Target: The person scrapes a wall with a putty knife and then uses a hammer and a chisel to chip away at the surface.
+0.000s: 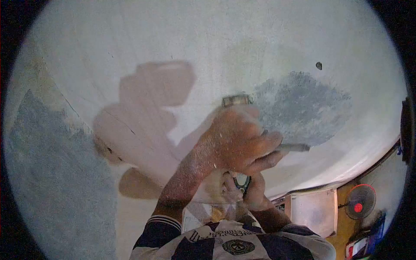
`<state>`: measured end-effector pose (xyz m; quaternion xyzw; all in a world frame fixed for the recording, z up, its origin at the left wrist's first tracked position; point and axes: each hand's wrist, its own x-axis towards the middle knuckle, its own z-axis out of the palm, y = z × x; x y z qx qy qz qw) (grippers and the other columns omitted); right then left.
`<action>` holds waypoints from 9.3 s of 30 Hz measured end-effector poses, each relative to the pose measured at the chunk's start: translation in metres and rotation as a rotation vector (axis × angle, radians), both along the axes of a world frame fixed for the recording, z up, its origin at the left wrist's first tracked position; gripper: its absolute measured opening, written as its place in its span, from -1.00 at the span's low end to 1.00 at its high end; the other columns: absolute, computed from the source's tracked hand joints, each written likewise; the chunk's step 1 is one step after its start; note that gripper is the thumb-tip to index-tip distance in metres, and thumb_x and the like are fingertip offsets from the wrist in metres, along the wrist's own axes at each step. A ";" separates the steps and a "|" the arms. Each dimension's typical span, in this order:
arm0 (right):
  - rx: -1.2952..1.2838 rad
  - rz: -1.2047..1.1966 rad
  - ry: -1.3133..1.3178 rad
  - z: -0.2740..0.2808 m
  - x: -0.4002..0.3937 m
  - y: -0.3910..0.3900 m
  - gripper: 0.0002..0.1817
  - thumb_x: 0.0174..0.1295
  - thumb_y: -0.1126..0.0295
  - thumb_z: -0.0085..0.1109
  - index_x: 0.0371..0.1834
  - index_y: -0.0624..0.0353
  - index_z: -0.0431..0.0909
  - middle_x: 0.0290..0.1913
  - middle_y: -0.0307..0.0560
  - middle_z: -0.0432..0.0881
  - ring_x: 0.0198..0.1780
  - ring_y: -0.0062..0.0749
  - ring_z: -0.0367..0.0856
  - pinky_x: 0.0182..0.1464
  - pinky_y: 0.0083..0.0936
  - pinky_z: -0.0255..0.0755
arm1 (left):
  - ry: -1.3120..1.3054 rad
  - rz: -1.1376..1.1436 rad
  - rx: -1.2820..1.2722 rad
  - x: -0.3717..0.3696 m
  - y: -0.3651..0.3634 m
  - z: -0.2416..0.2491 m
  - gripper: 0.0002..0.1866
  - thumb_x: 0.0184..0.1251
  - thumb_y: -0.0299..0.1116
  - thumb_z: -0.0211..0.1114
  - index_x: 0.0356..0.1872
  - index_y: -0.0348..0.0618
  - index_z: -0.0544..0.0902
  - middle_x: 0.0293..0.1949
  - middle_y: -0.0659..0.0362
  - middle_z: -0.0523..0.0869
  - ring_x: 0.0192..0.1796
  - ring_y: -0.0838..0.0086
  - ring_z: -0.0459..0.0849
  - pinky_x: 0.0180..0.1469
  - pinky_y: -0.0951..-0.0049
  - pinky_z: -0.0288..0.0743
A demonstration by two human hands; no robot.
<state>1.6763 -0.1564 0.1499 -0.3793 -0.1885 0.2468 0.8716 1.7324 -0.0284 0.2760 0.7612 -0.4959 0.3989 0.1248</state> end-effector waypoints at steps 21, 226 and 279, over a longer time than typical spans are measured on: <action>0.009 0.062 0.060 0.031 -0.014 0.015 -0.43 0.46 -0.25 -0.36 -0.24 0.03 0.39 -0.69 -0.24 0.27 -0.76 -0.51 0.10 -0.66 -0.51 0.02 | 0.078 -0.021 0.080 -0.005 0.007 0.023 -0.67 0.22 -0.06 0.35 -0.57 -0.06 0.60 -0.76 0.16 0.45 -0.62 0.24 0.55 -0.52 0.13 0.43; -0.383 -0.952 -0.631 0.035 -0.043 0.018 -0.72 0.53 0.35 -0.08 0.14 0.12 0.09 -0.45 -0.30 0.34 -0.60 -0.74 0.20 -0.56 -0.69 0.05 | 0.011 -0.163 0.179 -0.002 -0.003 0.016 -0.72 -0.11 -0.08 0.28 -0.72 -0.06 0.61 -0.64 0.09 0.57 -0.49 0.16 0.59 -0.20 0.16 0.47; -0.098 -0.684 -0.252 0.065 -0.048 0.022 -0.66 0.47 0.26 0.00 0.18 -0.19 0.11 -0.40 -0.31 0.35 -0.64 -0.72 0.23 -0.65 -0.73 0.05 | 0.020 -0.142 0.262 -0.003 0.001 0.041 -0.62 0.01 0.01 0.24 -0.72 -0.08 0.65 -0.67 0.03 0.57 -0.54 0.12 0.59 -0.23 0.15 0.49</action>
